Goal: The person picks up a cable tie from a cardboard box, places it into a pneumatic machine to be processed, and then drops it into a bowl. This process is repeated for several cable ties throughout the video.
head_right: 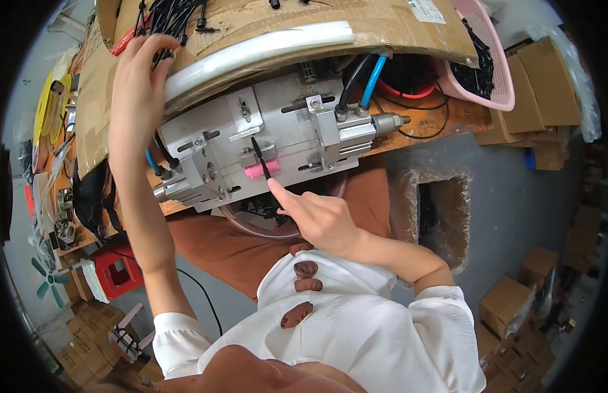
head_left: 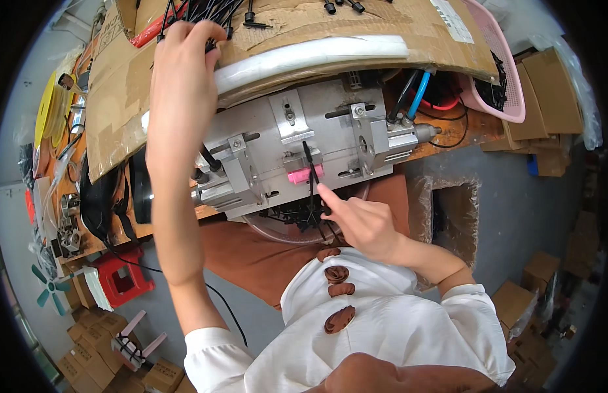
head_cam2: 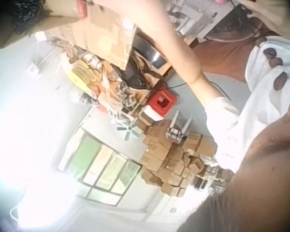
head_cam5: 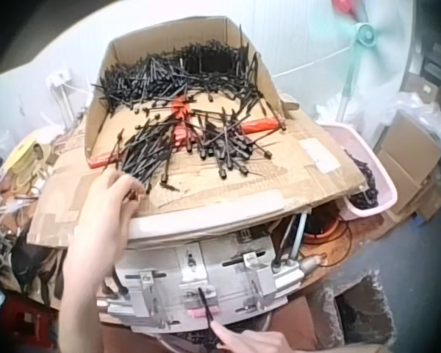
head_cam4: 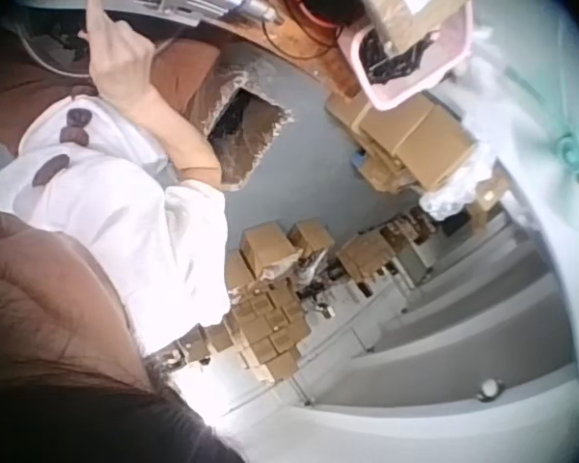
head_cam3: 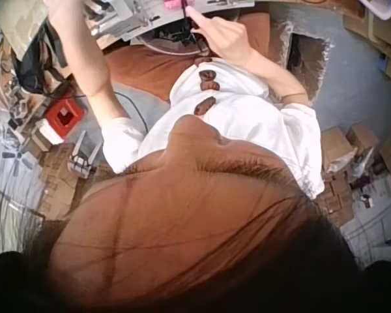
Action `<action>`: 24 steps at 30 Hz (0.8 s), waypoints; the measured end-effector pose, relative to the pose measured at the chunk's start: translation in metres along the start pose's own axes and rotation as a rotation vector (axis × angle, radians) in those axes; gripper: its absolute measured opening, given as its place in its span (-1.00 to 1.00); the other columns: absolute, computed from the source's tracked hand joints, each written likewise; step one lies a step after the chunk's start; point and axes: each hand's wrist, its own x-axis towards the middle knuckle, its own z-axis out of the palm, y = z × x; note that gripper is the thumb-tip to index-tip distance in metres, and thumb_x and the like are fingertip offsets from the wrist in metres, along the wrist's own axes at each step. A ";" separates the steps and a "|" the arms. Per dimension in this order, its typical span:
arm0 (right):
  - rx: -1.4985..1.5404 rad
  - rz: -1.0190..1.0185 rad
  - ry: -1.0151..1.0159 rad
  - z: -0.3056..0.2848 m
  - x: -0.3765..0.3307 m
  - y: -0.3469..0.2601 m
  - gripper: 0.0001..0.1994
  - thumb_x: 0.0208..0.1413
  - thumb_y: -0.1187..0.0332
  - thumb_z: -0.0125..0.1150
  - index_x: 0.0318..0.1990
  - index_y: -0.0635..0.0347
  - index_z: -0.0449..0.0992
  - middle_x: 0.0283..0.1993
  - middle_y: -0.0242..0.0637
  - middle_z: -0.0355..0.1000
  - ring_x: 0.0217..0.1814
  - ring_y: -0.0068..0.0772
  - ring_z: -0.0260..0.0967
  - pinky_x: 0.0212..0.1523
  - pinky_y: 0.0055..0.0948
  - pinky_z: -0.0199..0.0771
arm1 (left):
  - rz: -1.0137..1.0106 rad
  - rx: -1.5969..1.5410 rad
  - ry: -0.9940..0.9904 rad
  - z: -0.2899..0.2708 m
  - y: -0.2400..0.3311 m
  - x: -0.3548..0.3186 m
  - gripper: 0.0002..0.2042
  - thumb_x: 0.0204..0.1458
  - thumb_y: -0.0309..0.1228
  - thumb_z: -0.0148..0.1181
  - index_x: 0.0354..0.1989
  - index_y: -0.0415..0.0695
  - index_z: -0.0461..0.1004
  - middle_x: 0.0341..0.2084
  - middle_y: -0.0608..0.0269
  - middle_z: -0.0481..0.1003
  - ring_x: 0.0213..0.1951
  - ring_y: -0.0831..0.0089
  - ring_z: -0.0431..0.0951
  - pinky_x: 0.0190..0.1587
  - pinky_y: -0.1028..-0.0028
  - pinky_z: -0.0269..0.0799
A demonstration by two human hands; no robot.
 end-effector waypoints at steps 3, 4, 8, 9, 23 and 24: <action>-0.015 0.002 -0.044 0.010 0.004 0.000 -0.42 -0.11 0.54 0.27 0.17 0.42 0.33 -0.50 -0.37 0.41 -0.58 -0.53 0.30 -0.60 -0.50 0.33 | -0.004 0.006 -0.182 0.007 -0.018 0.021 -0.77 -0.05 -0.68 0.14 -0.20 -0.18 0.43 -0.32 0.13 0.42 -0.30 0.22 0.45 -0.18 0.36 0.36; -0.021 -0.006 -0.081 0.010 0.006 0.000 -0.40 -0.11 0.54 0.23 0.18 0.46 0.29 -0.45 -0.34 0.43 -0.54 -0.53 0.34 -0.58 -0.52 0.35 | -0.004 -0.013 -0.173 0.008 -0.018 0.023 -0.78 -0.09 -0.69 0.16 -0.25 -0.20 0.44 -0.38 0.16 0.43 -0.39 0.26 0.43 -0.24 0.38 0.36; -0.021 0.009 -0.071 0.014 0.010 -0.003 -0.39 -0.13 0.55 0.21 0.19 0.45 0.28 -0.40 -0.32 0.46 -0.51 -0.53 0.38 -0.57 -0.54 0.38 | -0.048 -0.039 -0.199 0.008 -0.017 0.027 -0.79 -0.11 -0.70 0.16 -0.27 -0.20 0.45 -0.40 0.17 0.43 -0.42 0.29 0.40 -0.26 0.39 0.36; -0.020 0.008 -0.075 0.013 0.009 -0.003 -0.39 -0.13 0.55 0.21 0.19 0.45 0.28 -0.40 -0.32 0.46 -0.51 -0.53 0.38 -0.57 -0.54 0.38 | -0.019 -0.061 -0.190 0.008 -0.020 0.027 -0.79 -0.12 -0.70 0.17 -0.28 -0.20 0.45 -0.40 0.18 0.43 -0.43 0.31 0.39 -0.27 0.39 0.35; -0.592 -0.013 0.250 -0.075 0.162 0.050 -0.77 0.03 0.38 0.28 -0.14 0.23 0.55 -0.40 -0.29 0.52 -0.46 -0.48 0.44 -0.56 -0.59 0.31 | -0.058 0.053 0.059 -0.025 0.079 -0.083 -0.35 -0.17 -0.64 0.24 0.23 -0.29 0.28 -0.46 0.26 0.34 -0.36 0.39 0.32 -0.23 0.37 0.25; -0.558 -0.041 0.191 -0.082 0.185 0.060 -0.74 0.02 0.41 0.23 -0.12 0.31 0.50 -0.32 -0.17 0.52 -0.38 -0.42 0.45 -0.45 -0.53 0.38 | -0.036 0.045 0.030 -0.024 0.091 -0.102 -0.36 -0.17 -0.58 0.27 0.21 -0.35 0.28 -0.43 0.28 0.37 -0.37 0.42 0.32 -0.26 0.42 0.24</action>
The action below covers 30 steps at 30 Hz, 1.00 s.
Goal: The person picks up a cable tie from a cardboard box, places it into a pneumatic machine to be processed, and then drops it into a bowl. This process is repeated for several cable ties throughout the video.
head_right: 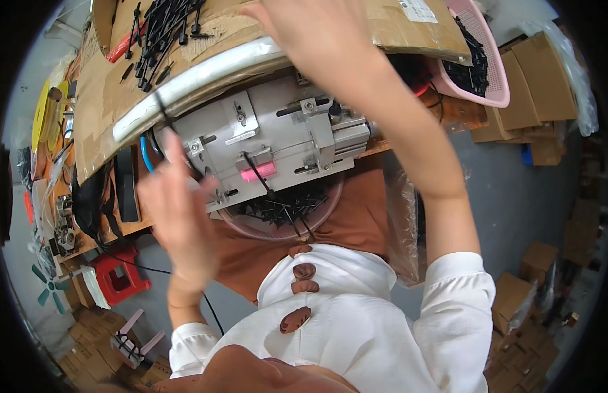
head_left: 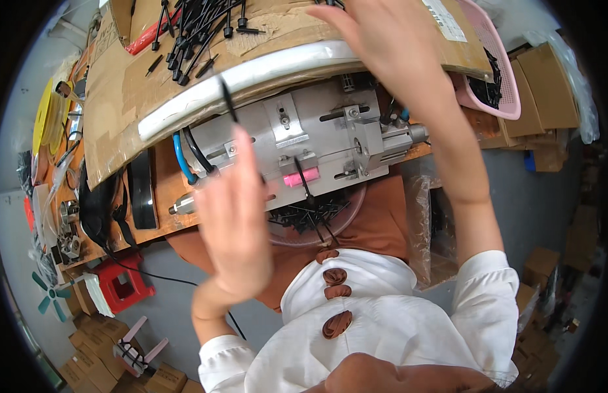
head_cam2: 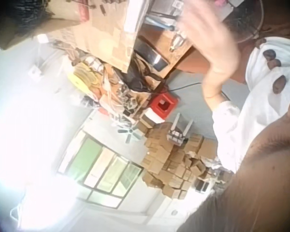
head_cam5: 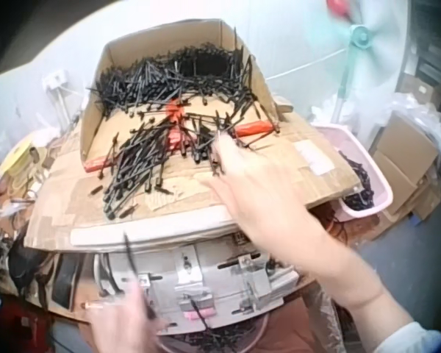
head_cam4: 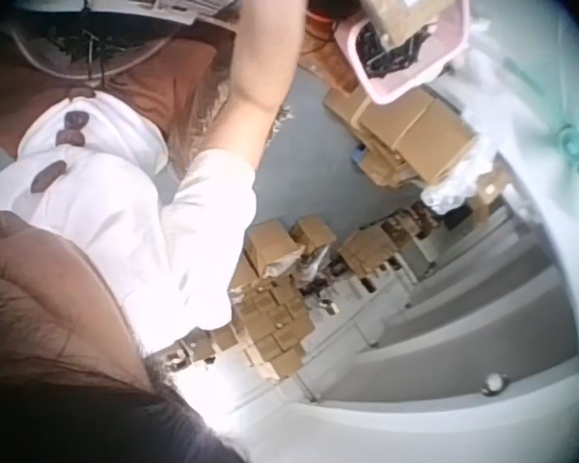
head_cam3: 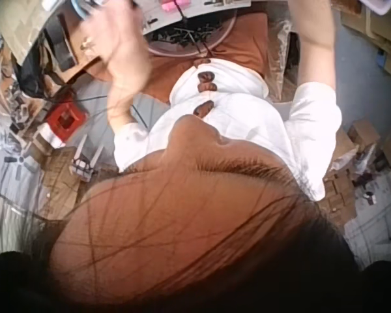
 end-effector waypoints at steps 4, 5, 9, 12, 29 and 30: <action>0.012 -0.028 -0.183 0.029 0.050 0.017 -0.71 0.00 0.48 0.13 -0.09 0.38 0.46 -0.26 -0.03 0.52 -0.27 -0.29 0.47 -0.29 -0.43 0.45 | -0.107 -0.042 -0.222 0.031 0.038 -0.068 -0.30 -0.24 -0.59 0.33 0.22 -0.30 0.27 -0.28 0.17 0.39 -0.28 0.28 0.32 -0.20 0.35 0.25; -0.002 -0.025 -0.250 0.034 0.057 0.016 -0.71 -0.01 0.49 0.11 -0.08 0.37 0.47 -0.27 -0.02 0.52 -0.25 -0.26 0.48 -0.25 -0.41 0.45 | -0.127 -0.052 -0.256 0.038 0.044 -0.072 -0.33 -0.19 -0.57 0.30 0.22 -0.30 0.27 -0.29 0.18 0.39 -0.27 0.27 0.31 -0.20 0.34 0.26; 0.318 0.060 -0.609 0.002 0.071 0.032 -0.73 -0.01 0.51 0.03 -0.14 0.29 0.53 -0.32 -0.10 0.54 -0.27 -0.36 0.49 -0.27 -0.45 0.47 | -0.143 0.002 -0.278 0.054 0.049 -0.068 -0.36 -0.14 -0.55 0.28 0.21 -0.30 0.26 -0.31 0.18 0.38 -0.28 0.26 0.33 -0.21 0.35 0.29; 0.727 0.243 -0.613 -0.032 0.058 0.029 -0.80 0.02 0.47 0.07 -0.23 0.31 0.57 -0.36 -0.15 0.55 -0.34 -0.53 0.46 -0.35 -0.48 0.47 | -0.134 0.041 -0.278 0.057 0.046 -0.069 -0.37 -0.13 -0.54 0.28 0.21 -0.29 0.26 -0.31 0.18 0.37 -0.29 0.26 0.34 -0.22 0.34 0.30; 0.586 0.048 -0.192 0.011 -0.188 -0.097 -0.39 -0.12 0.47 0.36 0.17 0.34 0.32 -0.58 -0.38 0.28 -0.63 -0.53 0.26 -0.60 -0.46 0.30 | -0.183 -0.195 -0.193 0.007 -0.103 0.091 -0.87 0.11 -0.49 0.06 -0.18 -0.17 0.45 -0.32 0.11 0.38 -0.35 0.27 0.41 -0.20 0.38 0.37; 0.585 0.024 -0.209 0.014 -0.188 -0.098 -0.34 -0.10 0.47 0.35 0.22 0.36 0.28 -0.61 -0.39 0.24 -0.64 -0.54 0.24 -0.60 -0.46 0.29 | -0.169 -0.213 -0.243 0.007 -0.107 0.094 -0.87 0.10 -0.49 0.07 -0.18 -0.17 0.45 -0.34 0.14 0.38 -0.39 0.31 0.40 -0.23 0.40 0.38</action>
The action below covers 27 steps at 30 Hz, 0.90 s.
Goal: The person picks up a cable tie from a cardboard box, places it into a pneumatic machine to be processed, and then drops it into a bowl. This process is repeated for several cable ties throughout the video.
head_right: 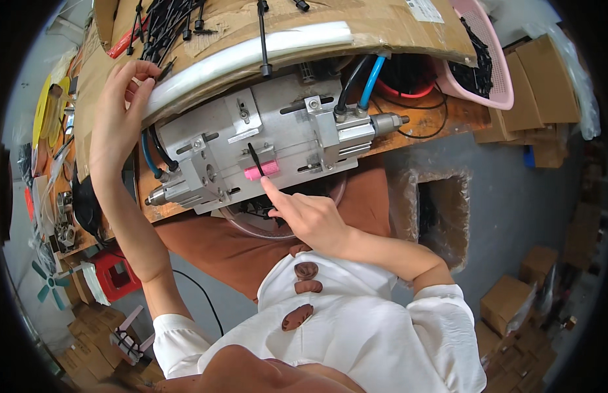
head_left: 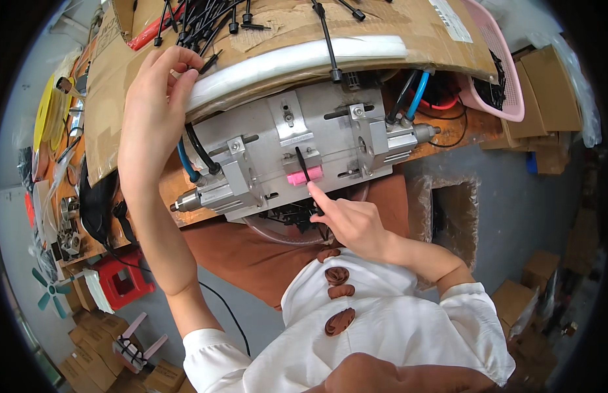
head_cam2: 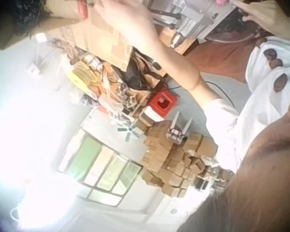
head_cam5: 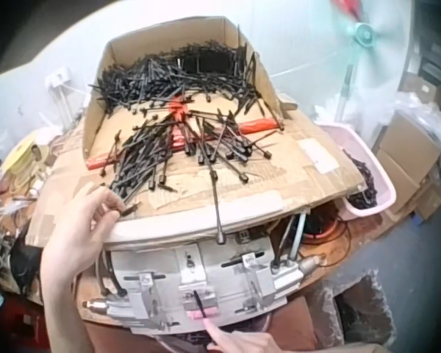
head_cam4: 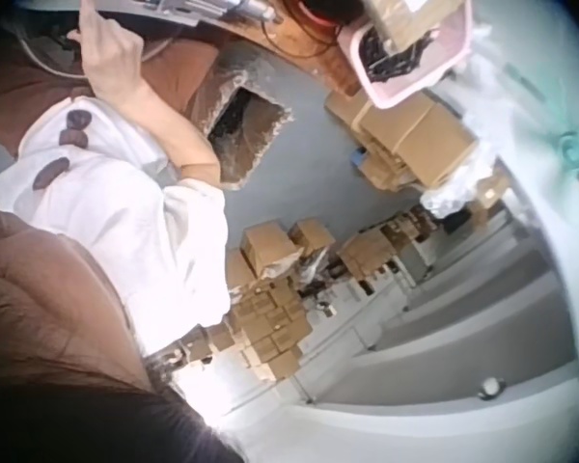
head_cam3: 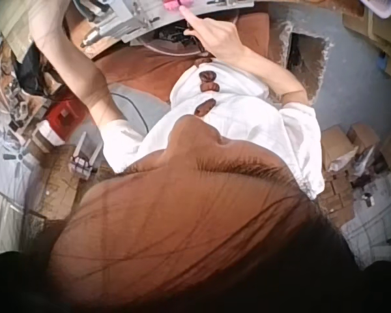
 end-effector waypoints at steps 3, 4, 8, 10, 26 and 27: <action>-0.041 0.011 -0.013 0.006 0.001 0.004 -0.36 -0.10 0.46 0.35 0.20 0.39 0.28 -0.59 -0.39 0.27 -0.62 -0.55 0.27 -0.60 -0.47 0.30 | 0.003 -0.034 -0.039 -0.002 -0.002 0.004 -0.86 0.07 -0.51 0.10 -0.20 -0.19 0.47 -0.38 0.21 0.39 -0.44 0.44 0.37 -0.28 0.46 0.38; -0.043 0.010 -0.013 0.007 0.004 0.003 -0.36 -0.10 0.46 0.35 0.20 0.39 0.28 -0.59 -0.39 0.27 -0.62 -0.55 0.27 -0.60 -0.47 0.30 | 0.005 -0.057 -0.061 -0.003 -0.003 0.006 -0.86 0.06 -0.52 0.11 -0.21 -0.19 0.47 -0.40 0.22 0.39 -0.44 0.45 0.36 -0.29 0.47 0.37; -0.047 0.016 -0.016 0.003 0.010 -0.004 -0.36 -0.08 0.45 0.33 0.21 0.40 0.26 -0.56 -0.39 0.29 -0.60 -0.55 0.29 -0.62 -0.48 0.30 | -0.009 -0.106 -0.119 -0.005 -0.004 0.008 -0.87 0.04 -0.53 0.13 -0.23 -0.21 0.49 -0.46 0.27 0.42 -0.45 0.51 0.34 -0.30 0.51 0.34; -0.056 0.029 -0.038 -0.002 0.011 -0.005 -0.37 -0.05 0.45 0.31 0.22 0.41 0.25 -0.54 -0.40 0.30 -0.59 -0.55 0.30 -0.62 -0.48 0.30 | -0.018 -0.143 -0.136 -0.009 -0.003 0.008 -0.87 0.03 -0.54 0.13 -0.23 -0.21 0.49 -0.47 0.29 0.42 -0.45 0.52 0.34 -0.29 0.52 0.34; -0.454 -0.329 0.095 -0.102 0.121 0.078 -0.66 -0.20 0.39 0.34 -0.16 0.06 0.50 -0.40 -0.41 0.37 -0.45 -0.40 0.41 -0.51 -0.44 0.41 | -0.041 -0.612 -0.254 -0.047 -0.016 0.016 -0.79 0.16 -0.43 0.11 -0.09 -0.24 0.49 -0.28 0.42 0.45 -0.18 0.65 0.38 0.00 0.62 0.23; -0.453 -0.327 0.093 -0.104 0.117 0.075 -0.66 -0.20 0.39 0.34 -0.16 0.06 0.50 -0.40 -0.41 0.37 -0.45 -0.40 0.41 -0.51 -0.44 0.41 | -0.076 -0.691 -0.249 -0.048 -0.025 0.016 -0.77 0.17 -0.40 0.11 -0.06 -0.23 0.49 -0.27 0.42 0.45 -0.14 0.65 0.38 0.03 0.63 0.20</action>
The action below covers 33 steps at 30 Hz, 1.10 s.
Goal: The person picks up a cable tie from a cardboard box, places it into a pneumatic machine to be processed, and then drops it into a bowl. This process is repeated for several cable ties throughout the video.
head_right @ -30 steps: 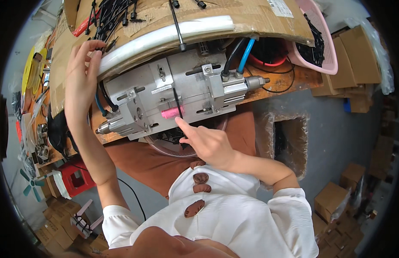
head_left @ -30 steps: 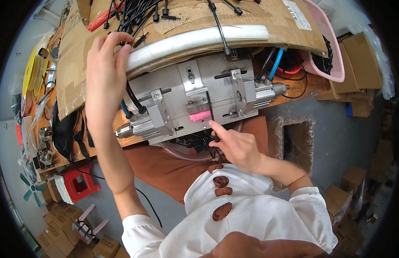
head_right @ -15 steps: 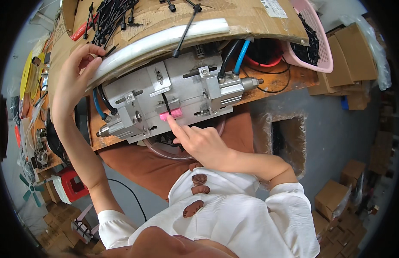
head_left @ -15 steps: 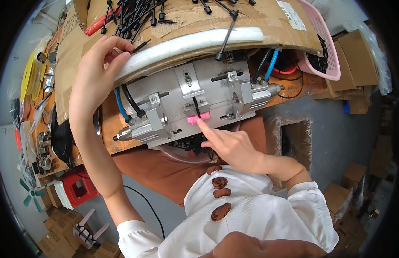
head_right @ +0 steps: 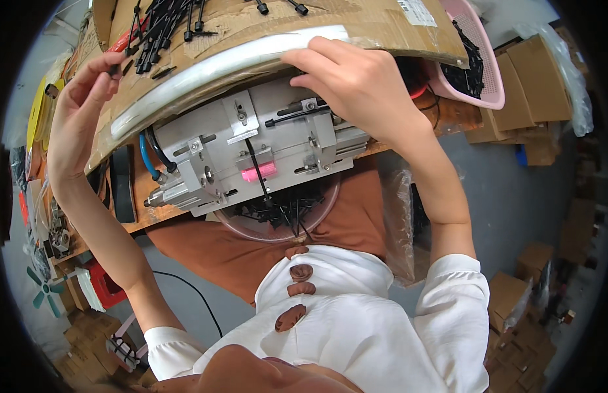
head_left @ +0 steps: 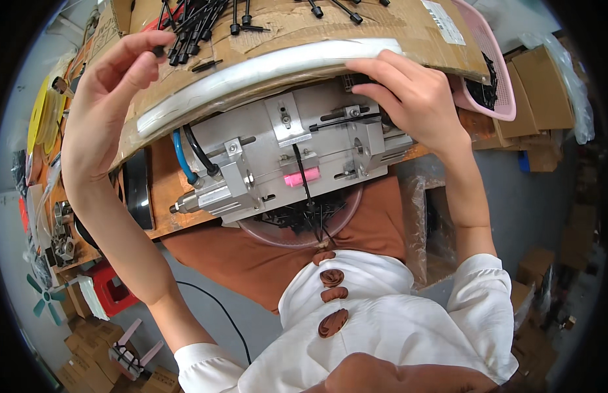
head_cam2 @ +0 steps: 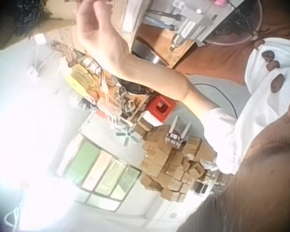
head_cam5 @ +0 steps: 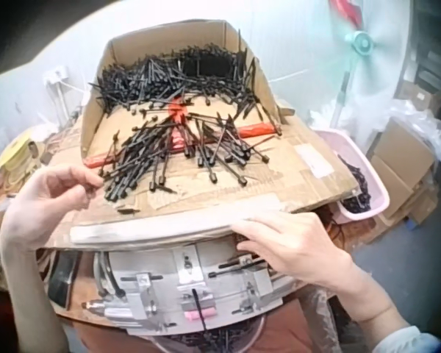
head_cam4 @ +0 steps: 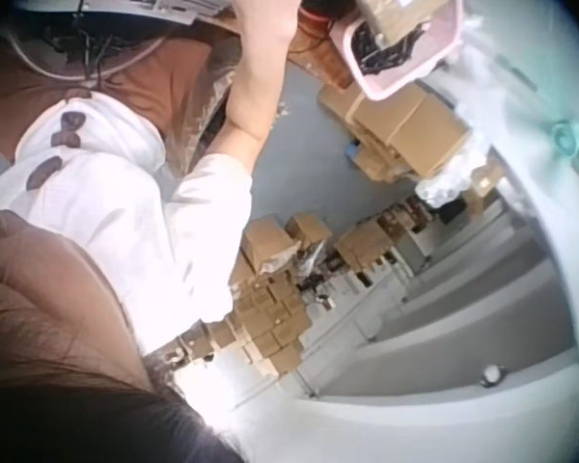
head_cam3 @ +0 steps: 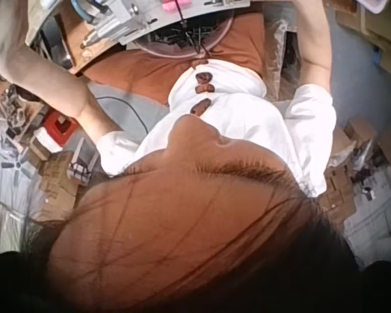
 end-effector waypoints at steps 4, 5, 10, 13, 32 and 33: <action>0.012 -0.025 -0.256 -0.004 -0.003 -0.025 -0.82 -0.22 0.36 0.32 -0.44 0.11 0.44 -0.46 -0.41 0.39 -0.34 -0.36 0.36 -0.41 -0.45 0.42 | 0.016 -0.313 0.030 -0.010 -0.014 0.004 -0.68 0.19 -0.32 0.12 0.04 -0.23 0.44 -0.15 0.37 0.45 -0.11 0.66 0.38 0.10 0.60 0.21; -0.075 -0.051 -0.336 0.001 0.000 -0.034 -0.85 -0.25 0.39 0.31 -0.46 0.13 0.47 -0.47 -0.40 0.41 -0.33 -0.36 0.37 -0.41 -0.44 0.41 | 0.043 -0.345 0.008 -0.010 -0.014 0.005 -0.66 0.18 -0.30 0.12 0.06 -0.24 0.42 -0.11 0.34 0.45 -0.08 0.63 0.39 0.14 0.57 0.21; -0.267 -0.135 -0.648 0.037 0.017 -0.053 -0.92 -0.21 0.46 0.21 -0.48 0.21 0.48 -0.49 -0.31 0.46 -0.32 -0.35 0.44 -0.38 -0.41 0.42 | 0.114 -0.408 -0.006 0.012 0.003 -0.005 -0.71 0.19 -0.39 0.10 0.02 -0.27 0.43 -0.13 0.29 0.46 -0.09 0.59 0.40 0.08 0.58 0.25; -0.076 -0.038 -0.632 0.025 0.008 -0.038 -0.97 -0.25 0.48 0.25 -0.56 0.16 0.54 -0.54 -0.26 0.51 -0.46 -0.24 0.53 -0.49 -0.32 0.44 | 0.129 0.100 0.301 0.042 0.008 -0.026 -0.77 0.14 -0.60 -0.01 -0.04 -0.29 0.44 -0.21 0.29 0.47 -0.16 0.61 0.41 0.02 0.62 0.27; 1.233 0.668 0.371 -0.048 -0.030 -0.048 -0.80 0.16 0.40 0.18 -0.15 0.35 0.44 -0.27 0.00 0.54 -0.27 -0.34 0.53 -0.53 -0.63 0.48 | 0.085 0.939 0.162 0.238 -0.028 -0.132 -0.34 -0.19 -0.65 0.10 0.23 -0.40 0.18 -0.24 0.14 0.34 -0.20 0.28 0.35 -0.16 0.41 0.31; 1.237 0.684 0.410 -0.043 -0.028 -0.055 -0.85 0.13 0.46 0.18 -0.19 0.32 0.44 -0.23 0.00 0.53 -0.26 -0.39 0.51 -0.49 -0.64 0.47 | 0.078 0.945 0.163 0.238 -0.028 -0.134 -0.34 -0.19 -0.65 0.10 0.23 -0.40 0.18 -0.24 0.14 0.34 -0.20 0.28 0.35 -0.16 0.41 0.31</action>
